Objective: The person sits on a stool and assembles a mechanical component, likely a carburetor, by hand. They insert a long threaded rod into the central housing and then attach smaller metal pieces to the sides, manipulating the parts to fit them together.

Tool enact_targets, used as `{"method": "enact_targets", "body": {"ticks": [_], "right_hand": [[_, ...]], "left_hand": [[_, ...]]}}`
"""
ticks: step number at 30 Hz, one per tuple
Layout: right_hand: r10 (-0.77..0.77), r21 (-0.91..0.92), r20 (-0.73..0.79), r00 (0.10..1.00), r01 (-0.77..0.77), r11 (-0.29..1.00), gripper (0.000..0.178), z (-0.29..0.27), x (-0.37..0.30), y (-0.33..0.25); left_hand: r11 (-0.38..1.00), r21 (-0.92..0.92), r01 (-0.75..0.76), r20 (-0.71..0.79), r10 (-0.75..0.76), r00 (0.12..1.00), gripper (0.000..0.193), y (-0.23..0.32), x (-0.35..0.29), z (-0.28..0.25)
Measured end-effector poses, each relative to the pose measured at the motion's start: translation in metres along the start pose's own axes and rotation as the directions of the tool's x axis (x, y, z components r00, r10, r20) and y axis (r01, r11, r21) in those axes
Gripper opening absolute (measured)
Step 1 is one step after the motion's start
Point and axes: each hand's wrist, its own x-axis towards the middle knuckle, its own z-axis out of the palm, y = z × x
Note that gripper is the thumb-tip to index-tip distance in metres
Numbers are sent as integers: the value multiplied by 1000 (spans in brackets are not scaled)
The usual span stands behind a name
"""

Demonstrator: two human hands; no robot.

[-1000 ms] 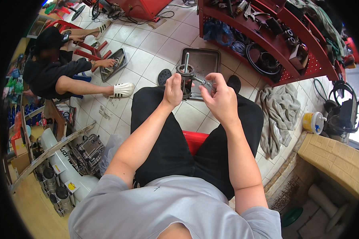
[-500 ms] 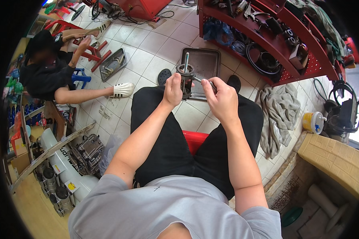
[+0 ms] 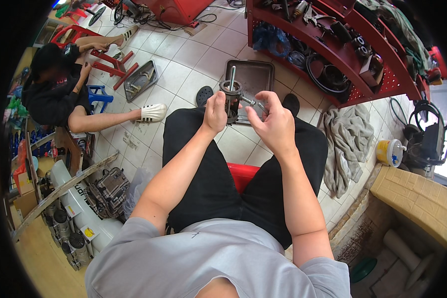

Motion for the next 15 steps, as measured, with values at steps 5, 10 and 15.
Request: {"method": "enact_targets", "body": {"ticks": [5,10,15], "right_hand": [[10,-42,51,999,-7,999,28,3,2,16],[-1,29,4,1000,1,1000,24,3,0,5],[29,7,34,999,-29,1000,25,5,1,16]], "left_hand": [[999,37,-26,25,25,999,59,2,1,-1],[998,57,-10,20,9,1000,59,-1,0,-2],[998,51,-24,17,23,1000,58,-1,1,-1]]}}
